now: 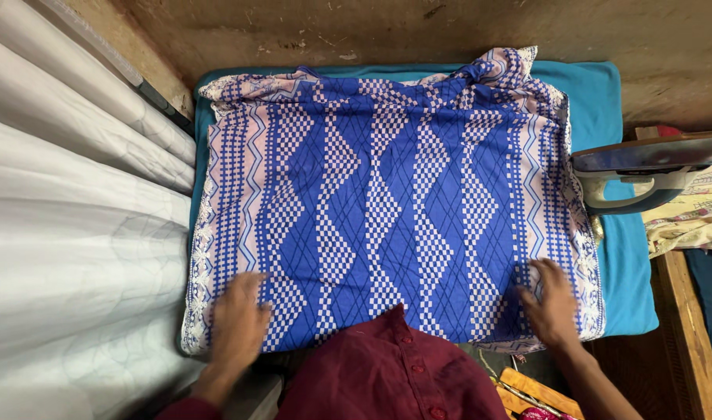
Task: The person irons a blue and white patterned cloth on a teal-covered ironing board. They repeatedly smooth the fabric with their hands and use an electric iron to press different sections, occasionally lifting and repositioning the cloth to access new areas.
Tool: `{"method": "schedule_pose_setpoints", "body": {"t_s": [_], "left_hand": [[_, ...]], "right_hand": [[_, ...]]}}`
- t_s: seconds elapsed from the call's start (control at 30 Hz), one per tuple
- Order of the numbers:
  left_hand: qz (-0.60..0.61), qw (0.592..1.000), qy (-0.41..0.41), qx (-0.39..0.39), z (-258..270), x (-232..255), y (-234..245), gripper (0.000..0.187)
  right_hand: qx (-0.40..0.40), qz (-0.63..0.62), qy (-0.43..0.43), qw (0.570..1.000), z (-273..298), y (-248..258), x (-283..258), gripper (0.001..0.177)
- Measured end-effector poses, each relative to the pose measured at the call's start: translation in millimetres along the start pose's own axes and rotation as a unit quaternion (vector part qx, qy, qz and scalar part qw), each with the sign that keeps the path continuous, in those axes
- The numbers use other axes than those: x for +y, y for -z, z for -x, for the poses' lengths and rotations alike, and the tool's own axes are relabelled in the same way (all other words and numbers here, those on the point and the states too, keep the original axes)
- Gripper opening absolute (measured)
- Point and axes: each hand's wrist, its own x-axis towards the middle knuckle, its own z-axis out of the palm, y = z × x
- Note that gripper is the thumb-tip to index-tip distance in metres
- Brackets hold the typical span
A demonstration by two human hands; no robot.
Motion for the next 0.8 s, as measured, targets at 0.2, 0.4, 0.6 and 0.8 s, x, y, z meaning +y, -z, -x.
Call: {"method": "schedule_pose_setpoints", "body": {"t_s": [0.2, 0.4, 0.6, 0.8], "left_hand": [[-0.009, 0.989, 0.137, -0.049, -30, -11, -9, 0.067], [-0.028, 0.976, 0.209, 0.056, -82, -54, -3, 0.076], [-0.063, 0.996, 0.045, -0.05, -91, 3, -10, 0.069], [0.034, 0.972, 0.22, -0.076, -100, 1, 5, 0.077]], "right_hand": [[-0.059, -0.075, -0.192, 0.977, -15, 23, -1, 0.074], [0.023, 0.049, -0.146, 0.988, -59, 2, 1, 0.076], [-0.085, 0.066, -0.081, 0.991, -103, 3, -33, 0.073], [0.106, -0.232, -0.108, 0.961, -139, 10, 77, 0.042]]}}
